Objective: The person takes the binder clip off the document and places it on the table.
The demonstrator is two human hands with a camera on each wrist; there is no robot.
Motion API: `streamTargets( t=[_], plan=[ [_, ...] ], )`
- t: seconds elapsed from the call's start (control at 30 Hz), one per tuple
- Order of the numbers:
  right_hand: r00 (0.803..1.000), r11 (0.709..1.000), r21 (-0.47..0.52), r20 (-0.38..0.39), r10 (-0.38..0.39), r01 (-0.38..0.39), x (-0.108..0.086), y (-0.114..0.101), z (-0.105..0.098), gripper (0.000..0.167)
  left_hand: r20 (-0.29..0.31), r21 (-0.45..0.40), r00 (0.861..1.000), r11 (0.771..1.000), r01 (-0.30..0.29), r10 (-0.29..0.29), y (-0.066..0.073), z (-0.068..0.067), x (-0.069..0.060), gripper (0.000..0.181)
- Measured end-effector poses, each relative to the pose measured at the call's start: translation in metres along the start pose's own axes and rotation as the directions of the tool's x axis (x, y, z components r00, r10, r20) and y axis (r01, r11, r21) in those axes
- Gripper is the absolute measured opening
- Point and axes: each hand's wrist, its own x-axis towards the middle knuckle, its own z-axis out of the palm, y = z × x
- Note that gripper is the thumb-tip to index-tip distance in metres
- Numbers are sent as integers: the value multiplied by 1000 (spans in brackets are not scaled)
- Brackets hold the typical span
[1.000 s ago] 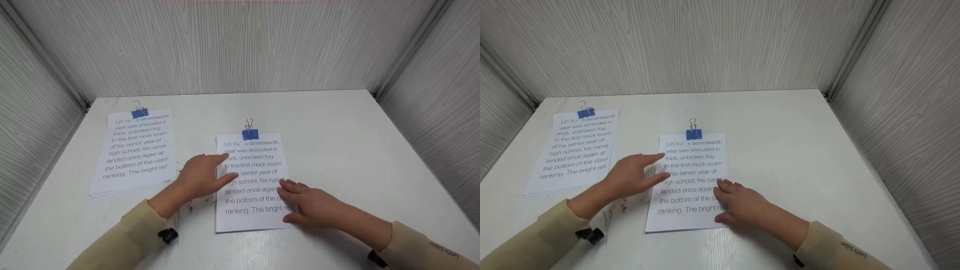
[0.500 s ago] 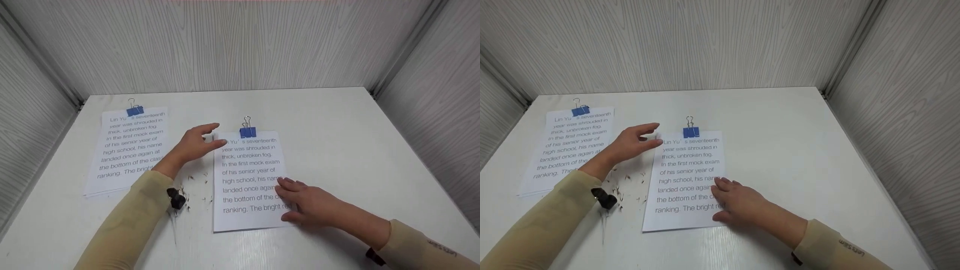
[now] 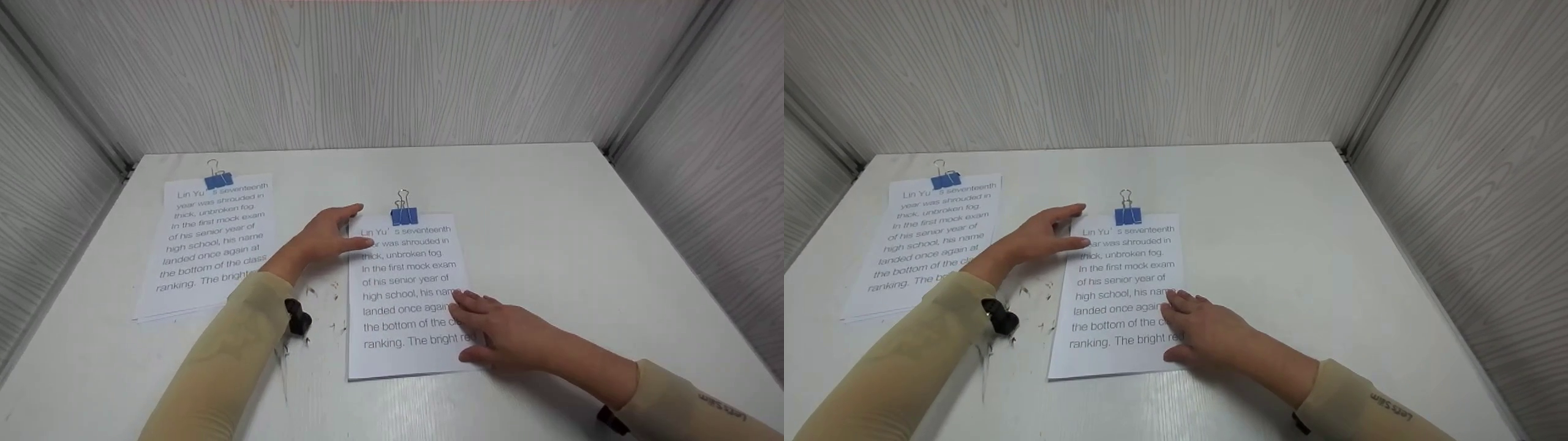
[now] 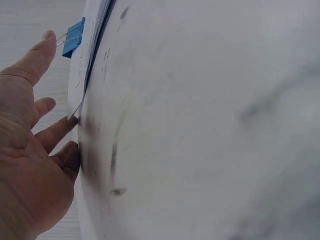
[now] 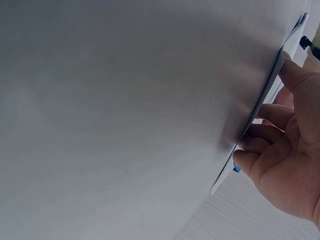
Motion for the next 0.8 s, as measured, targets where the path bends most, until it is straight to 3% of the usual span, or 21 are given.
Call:
streamTargets(
  t=[0.17,0.43,0.6,0.8],
  plan=[
    [1000,1000,-10,2,13,-13,0,0,-1,80,9,32,1000,999,-28,27,1,-1,2,94],
    [1000,1000,7,-1,13,-13,0,-1,0,81,0,29,1000,1000,-1,1,3,0,0,94],
    [1000,1000,23,-18,-10,10,-1,0,1,79,-31,-116,999,993,8,-11,10,2,-2,85],
    [1000,1000,20,-19,-16,17,-1,0,-2,78,-70,-308,997,951,17,-41,14,5,-2,68]
  ],
)
